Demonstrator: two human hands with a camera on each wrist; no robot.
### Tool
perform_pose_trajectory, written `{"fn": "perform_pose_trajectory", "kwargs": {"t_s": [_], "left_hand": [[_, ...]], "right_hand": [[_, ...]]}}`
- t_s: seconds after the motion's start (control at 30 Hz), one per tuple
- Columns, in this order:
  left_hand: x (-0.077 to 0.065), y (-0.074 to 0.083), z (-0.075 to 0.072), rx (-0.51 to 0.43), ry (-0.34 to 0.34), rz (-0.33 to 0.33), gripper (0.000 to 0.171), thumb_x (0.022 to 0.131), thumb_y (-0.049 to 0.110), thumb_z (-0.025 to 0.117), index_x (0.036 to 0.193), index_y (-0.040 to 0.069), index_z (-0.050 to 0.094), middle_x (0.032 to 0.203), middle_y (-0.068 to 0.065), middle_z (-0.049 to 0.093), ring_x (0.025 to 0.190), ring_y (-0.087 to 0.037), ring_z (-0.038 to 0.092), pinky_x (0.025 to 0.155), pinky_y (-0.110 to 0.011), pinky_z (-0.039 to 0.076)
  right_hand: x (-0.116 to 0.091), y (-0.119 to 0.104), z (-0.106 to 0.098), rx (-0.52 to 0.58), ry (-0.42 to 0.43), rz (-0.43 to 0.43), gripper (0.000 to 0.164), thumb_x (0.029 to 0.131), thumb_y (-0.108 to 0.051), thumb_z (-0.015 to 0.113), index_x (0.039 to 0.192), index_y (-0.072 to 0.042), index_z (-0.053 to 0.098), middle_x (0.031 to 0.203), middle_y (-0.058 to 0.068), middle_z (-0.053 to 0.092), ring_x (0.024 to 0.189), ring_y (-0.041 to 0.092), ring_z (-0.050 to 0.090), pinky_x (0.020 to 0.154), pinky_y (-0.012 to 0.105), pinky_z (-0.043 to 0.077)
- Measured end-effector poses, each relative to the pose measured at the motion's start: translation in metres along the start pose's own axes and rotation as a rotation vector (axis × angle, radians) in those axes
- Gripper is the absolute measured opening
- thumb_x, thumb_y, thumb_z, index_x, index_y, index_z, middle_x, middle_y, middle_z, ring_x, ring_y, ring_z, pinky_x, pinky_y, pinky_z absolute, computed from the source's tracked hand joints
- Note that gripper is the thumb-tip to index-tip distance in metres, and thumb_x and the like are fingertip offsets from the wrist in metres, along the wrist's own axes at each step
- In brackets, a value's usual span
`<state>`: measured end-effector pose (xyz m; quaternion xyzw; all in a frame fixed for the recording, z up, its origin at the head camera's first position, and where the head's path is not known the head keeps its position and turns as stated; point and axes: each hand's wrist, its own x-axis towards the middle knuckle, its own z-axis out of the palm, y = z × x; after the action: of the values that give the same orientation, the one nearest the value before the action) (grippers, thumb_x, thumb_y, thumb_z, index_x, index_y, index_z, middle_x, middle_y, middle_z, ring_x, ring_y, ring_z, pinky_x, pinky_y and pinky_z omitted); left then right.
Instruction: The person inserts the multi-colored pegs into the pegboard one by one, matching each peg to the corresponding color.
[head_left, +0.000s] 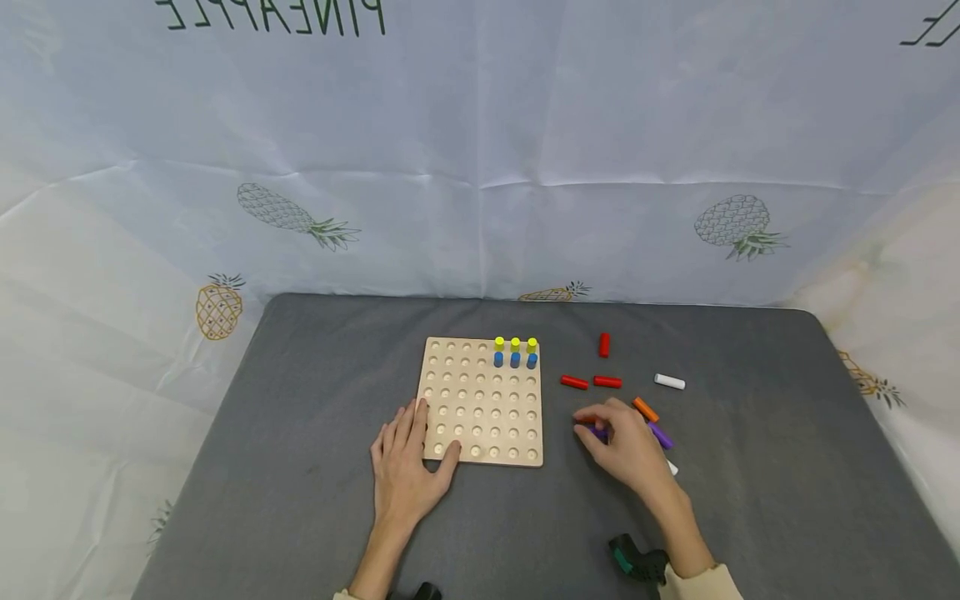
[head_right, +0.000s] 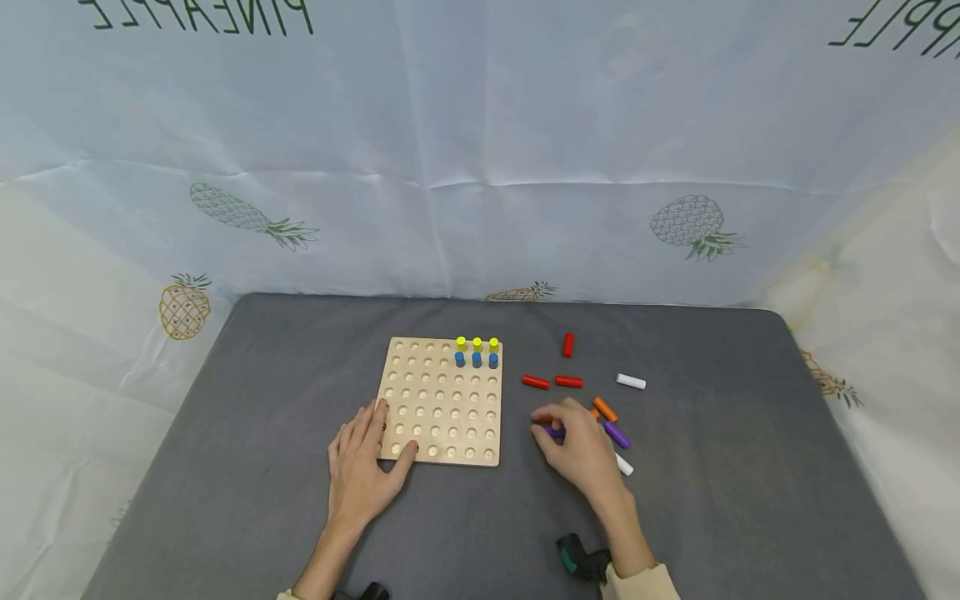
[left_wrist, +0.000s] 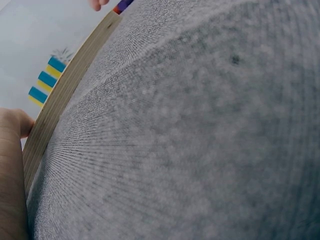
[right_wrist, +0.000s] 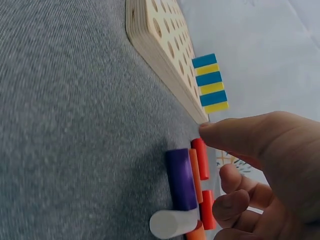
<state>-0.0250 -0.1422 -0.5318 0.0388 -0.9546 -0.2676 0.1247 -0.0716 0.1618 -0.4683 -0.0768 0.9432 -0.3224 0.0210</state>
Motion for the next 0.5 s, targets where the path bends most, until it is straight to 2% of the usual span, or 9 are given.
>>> {"fn": "perform_pose_trajectory", "kwargs": {"t_s": [0.27,0.5], "left_hand": [[-0.0003,0.0000,0.0003,-0.001,0.003,0.002,0.084,0.088,0.051,0.071,0.155,0.010,0.044,0.158,-0.016,0.049,0.147,-0.039,0.043,0.118,-0.061,0.026],[-0.0005,-0.0003,0.0001,-0.007,0.004,0.004,0.084,0.088,0.051,0.071,0.155,0.009,0.044,0.157,-0.016,0.049,0.147,-0.039,0.043,0.118,-0.061,0.026]], "right_hand": [[-0.0010,0.0054,-0.0038,-0.032,-0.050,0.001,0.018,0.083,-0.009,0.082,0.100,-0.013,0.081,0.081,-0.001,0.059,0.068,0.009,0.045,0.057,0.021,0.036],[-0.0010,0.0071,-0.0050,-0.086,-0.089,0.013,0.021,0.081,-0.006,0.082,0.101,-0.011,0.081,0.080,0.001,0.056,0.071,0.012,0.045,0.059,0.022,0.035]]}}
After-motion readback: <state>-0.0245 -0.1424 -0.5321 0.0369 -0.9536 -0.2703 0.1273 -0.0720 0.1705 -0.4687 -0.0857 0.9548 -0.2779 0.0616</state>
